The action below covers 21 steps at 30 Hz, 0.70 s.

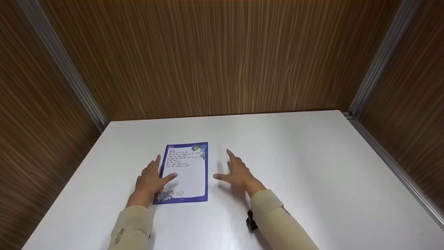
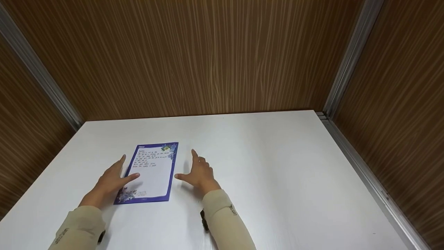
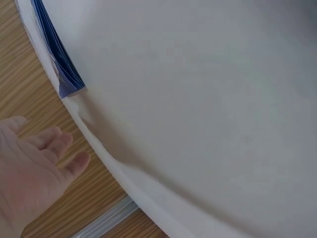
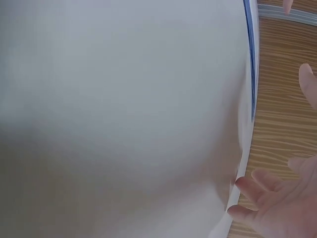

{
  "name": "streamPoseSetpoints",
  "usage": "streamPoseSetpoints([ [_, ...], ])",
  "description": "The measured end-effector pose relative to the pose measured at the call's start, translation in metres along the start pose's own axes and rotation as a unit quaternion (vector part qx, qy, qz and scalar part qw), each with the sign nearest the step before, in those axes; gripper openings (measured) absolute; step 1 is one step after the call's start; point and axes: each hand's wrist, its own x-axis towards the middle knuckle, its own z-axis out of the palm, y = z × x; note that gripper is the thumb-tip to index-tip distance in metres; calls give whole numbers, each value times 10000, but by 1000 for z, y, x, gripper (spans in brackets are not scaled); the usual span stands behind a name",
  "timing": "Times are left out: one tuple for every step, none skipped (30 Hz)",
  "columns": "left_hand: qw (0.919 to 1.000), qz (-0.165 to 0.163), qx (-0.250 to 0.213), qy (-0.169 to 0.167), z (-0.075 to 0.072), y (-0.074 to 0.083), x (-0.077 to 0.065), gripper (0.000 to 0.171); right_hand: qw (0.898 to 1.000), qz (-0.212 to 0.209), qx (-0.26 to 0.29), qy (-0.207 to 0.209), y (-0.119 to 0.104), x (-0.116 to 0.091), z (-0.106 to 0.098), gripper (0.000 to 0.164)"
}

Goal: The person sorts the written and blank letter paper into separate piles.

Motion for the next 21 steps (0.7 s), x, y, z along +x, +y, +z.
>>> streamPoseSetpoints([
  [10000,-15,-86,-14,-1,-1,0,104,10000,-46,87,-2,0,0,1,104],
  [9998,-21,-176,-21,-1,-2,0,104,9998,-70,161,-4,-1,0,3,105],
  [9996,-18,-269,-25,-2,-3,0,104,9997,-104,230,-4,-2,0,4,105],
  [9994,-14,-358,-37,-2,-4,0,104,9995,-136,292,-4,-3,0,5,105],
  [9990,-10,-450,-58,-3,-5,0,105,9991,-199,365,6,-3,0,6,105],
  [9985,-4,-546,-76,-3,-6,0,105,9988,-234,419,14,-4,0,8,105],
  [9980,3,-629,-90,-3,-7,1,105,9986,-256,452,18,-5,0,9,105],
  [9973,7,-721,-103,-3,-7,1,106,9985,-268,481,20,-5,0,11,105],
  [9967,1,-809,-120,-3,-8,1,106,9983,-275,509,21,-6,0,12,105],
  [9959,2,-893,-140,-4,-9,1,106,9982,-273,535,18,-7,0,13,104],
  [9952,-15,-968,-152,-4,-9,1,106,9980,-269,564,13,-7,1,15,104],
  [9945,-39,-1037,-159,-4,-10,1,106,9981,-226,577,7,-8,1,16,104],
  [9938,-58,-1097,-167,-4,-10,0,105,9980,-208,600,1,-9,1,18,103],
  [9930,-82,-1164,-175,-4,-10,0,105,9978,-186,635,-10,-9,1,19,103],
  [9923,-105,-1223,-181,-5,-10,-1,104,9975,-170,682,-19,-10,1,21,102],
  [9916,-128,-1276,-190,-5,-10,-1,104,9973,-156,713,-21,-11,2,22,102],
  [9909,-159,-1321,-191,-5,-10,-2,103,9971,-138,747,-21,-12,2,23,102],
  [9903,-174,-1365,-197,-5,-10,-2,103,9968,-110,787,-19,-14,2,25,101],
  [9896,-182,-1411,-201,-6,-10,-3,103,9965,-90,829,-22,-15,2,26,101],
  [9890,-195,-1454,-203,-6,-10,-3,102,9961,-65,880,-23,-15,2,27,100],
  [9884,-203,-1490,-205,-5,-10,-3,102,9957,-44,924,-22,-16,2,28,100],
])
